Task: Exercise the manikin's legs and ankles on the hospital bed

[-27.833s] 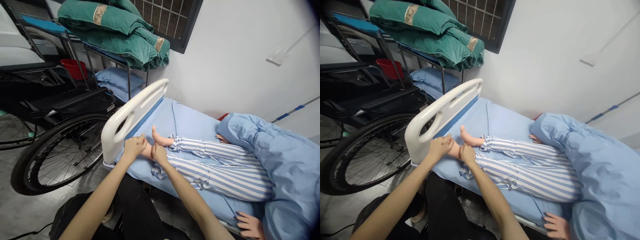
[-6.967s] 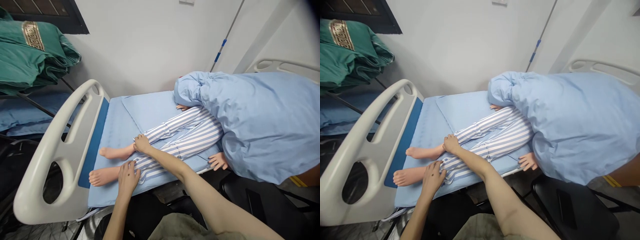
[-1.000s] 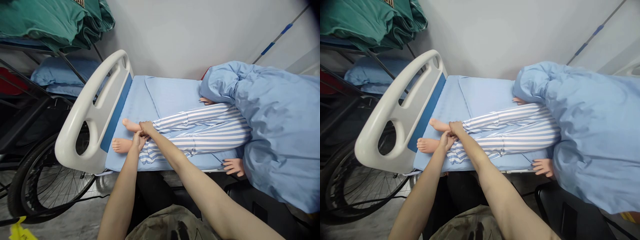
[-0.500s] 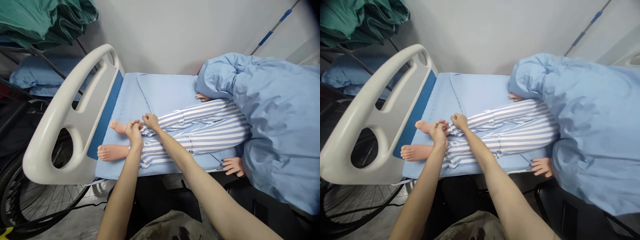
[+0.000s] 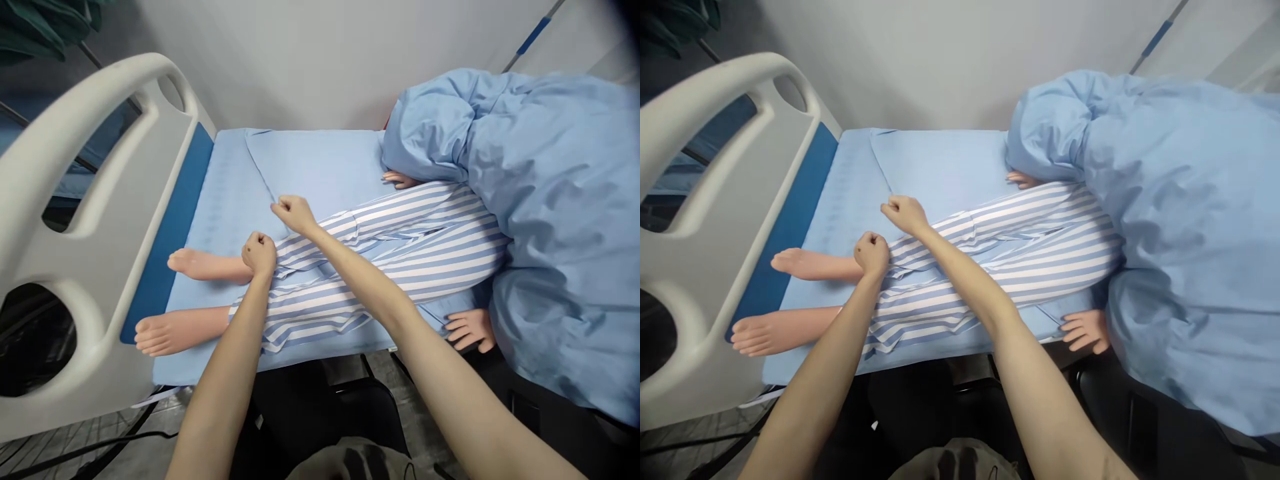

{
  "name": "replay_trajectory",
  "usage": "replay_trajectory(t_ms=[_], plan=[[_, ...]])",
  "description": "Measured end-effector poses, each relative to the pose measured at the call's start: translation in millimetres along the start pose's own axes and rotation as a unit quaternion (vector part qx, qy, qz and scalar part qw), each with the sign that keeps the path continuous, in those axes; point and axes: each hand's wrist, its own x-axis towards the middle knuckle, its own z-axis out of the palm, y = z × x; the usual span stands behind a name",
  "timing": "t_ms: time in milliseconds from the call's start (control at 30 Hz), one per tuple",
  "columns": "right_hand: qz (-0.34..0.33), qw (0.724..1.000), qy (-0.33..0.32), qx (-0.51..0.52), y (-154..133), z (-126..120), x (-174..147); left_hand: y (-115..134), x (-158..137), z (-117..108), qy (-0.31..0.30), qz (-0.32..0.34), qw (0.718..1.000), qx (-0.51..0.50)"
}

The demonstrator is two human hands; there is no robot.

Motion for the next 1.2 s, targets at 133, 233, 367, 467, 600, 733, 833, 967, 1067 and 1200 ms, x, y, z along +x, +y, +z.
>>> replay_trajectory(t_ms=[133, 233, 367, 467, 600, 733, 833, 967, 1067, 1200], plan=[[0.052, 0.997, 0.005, -0.050, 32, -28, 9, -1, 3, -1, -0.031, -0.012, 0.998, 0.046], [0.082, 0.996, 0.015, -0.038, 54, -29, 7, 5, 5, -1, -0.062, 0.040, 0.997, -0.038], [0.091, 0.995, 0.037, -0.014, 60, -20, 4, 26, 6, 16, -0.073, 0.105, 0.987, -0.102], [0.078, 0.996, 0.045, 0.015, 60, -21, 6, 34, 7, 37, -0.086, 0.127, 0.987, -0.055], [0.055, 0.998, 0.027, 0.012, 72, -53, 20, 26, 12, 49, -0.102, 0.105, 0.989, 0.025], [0.051, 0.992, 0.095, -0.067, 101, -111, 28, 20, 13, 47, -0.104, 0.101, 0.989, 0.043], [0.067, 0.978, 0.102, -0.169, 119, -134, 17, 20, 7, 45, -0.107, 0.119, 0.985, 0.071], [0.074, 0.953, 0.049, -0.290, 120, -125, 4, 29, 3, 46, -0.116, 0.120, 0.985, 0.050], [0.071, 0.948, 0.046, -0.306, 117, -119, 4, 51, 4, 64, -0.097, 0.126, 0.987, -0.029], [0.066, 0.954, 0.063, -0.285, 124, -123, 7, 82, -2, 108, -0.136, 0.127, 0.981, -0.061]])
